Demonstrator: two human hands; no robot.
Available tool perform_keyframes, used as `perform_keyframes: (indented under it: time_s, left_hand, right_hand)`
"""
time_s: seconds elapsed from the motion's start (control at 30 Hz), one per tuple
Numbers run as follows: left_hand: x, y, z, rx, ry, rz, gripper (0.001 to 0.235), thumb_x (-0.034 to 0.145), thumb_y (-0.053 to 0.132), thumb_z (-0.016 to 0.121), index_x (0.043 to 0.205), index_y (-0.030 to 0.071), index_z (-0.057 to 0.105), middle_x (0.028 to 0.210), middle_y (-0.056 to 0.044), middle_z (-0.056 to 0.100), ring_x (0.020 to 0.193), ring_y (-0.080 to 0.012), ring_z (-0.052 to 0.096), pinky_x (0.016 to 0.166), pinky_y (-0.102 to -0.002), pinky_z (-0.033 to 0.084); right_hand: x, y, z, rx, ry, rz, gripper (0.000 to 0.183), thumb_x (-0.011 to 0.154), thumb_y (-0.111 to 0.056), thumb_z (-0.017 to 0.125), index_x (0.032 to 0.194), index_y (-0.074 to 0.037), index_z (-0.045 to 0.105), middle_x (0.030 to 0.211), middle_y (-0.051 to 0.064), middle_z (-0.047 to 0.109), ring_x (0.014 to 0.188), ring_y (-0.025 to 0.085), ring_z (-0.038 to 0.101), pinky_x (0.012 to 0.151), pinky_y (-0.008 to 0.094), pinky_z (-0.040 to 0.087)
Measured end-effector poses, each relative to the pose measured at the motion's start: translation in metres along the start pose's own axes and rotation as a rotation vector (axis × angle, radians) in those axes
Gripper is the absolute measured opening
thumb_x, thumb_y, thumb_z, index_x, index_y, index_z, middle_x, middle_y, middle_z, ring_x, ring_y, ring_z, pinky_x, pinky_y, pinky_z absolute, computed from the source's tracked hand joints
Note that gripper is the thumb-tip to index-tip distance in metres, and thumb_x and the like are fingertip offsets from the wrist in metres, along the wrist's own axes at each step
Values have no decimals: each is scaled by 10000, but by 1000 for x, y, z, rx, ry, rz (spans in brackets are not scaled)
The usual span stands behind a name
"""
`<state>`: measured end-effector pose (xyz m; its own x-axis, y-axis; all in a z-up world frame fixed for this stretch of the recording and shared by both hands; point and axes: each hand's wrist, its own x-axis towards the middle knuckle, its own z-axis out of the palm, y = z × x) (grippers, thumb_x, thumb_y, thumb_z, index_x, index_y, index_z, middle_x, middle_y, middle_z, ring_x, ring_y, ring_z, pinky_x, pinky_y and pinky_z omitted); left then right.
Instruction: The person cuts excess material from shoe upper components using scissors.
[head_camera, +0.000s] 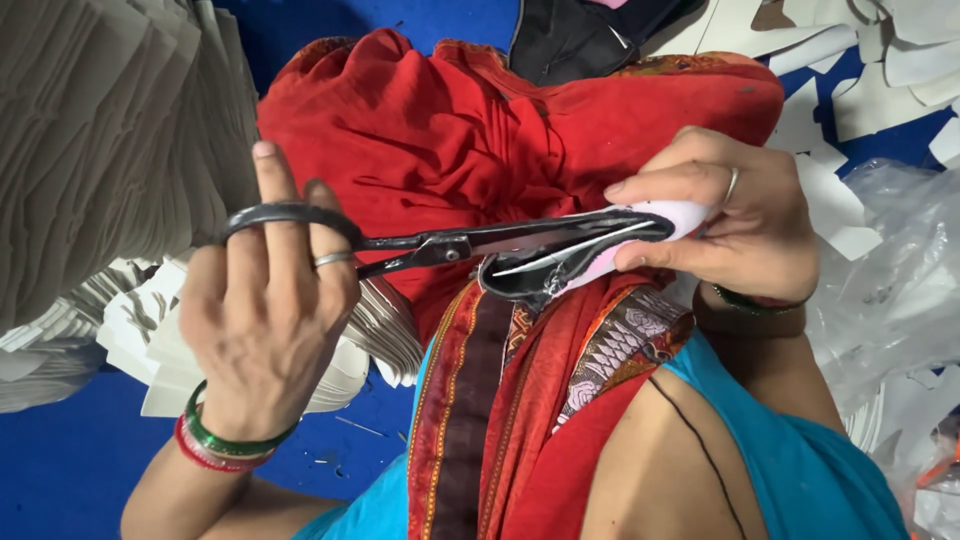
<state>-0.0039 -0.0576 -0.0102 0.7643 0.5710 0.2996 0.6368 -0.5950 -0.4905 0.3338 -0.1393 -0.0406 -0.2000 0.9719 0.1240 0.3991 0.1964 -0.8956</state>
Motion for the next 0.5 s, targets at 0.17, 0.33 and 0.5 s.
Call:
perform_keyframes:
  time_s: [0.17,0.33,0.5]
  left_hand:
    - [-1,9,1,-156,-175,8,116,880,101,636,963,31,675,1122,-183,782,680,-132,601,588,-250,411]
    - [-28,25,25,-314,-313,41,54,947,91,646,958,40,660,767,-34,633,702,-164,630,639,-301,495]
    - [-45,46,49,-610,-522,32,92,882,115,627,794,105,601,719,-35,617,702,-199,669,576,-353,519]
  right_hand:
    - [0,8,-1,114,-72,-12,452,660,-114,943,1048,-34,726,967,66,690,796,136,648,646,234,479]
    - [3,14,-2,241,-117,-7,395,690,-81,913,1032,-29,723,975,65,713,795,141,649,677,238,485]
    - [6,24,-3,311,-158,-12,361,723,-57,894,1041,-30,725,988,70,727,837,144,656,698,237,500]
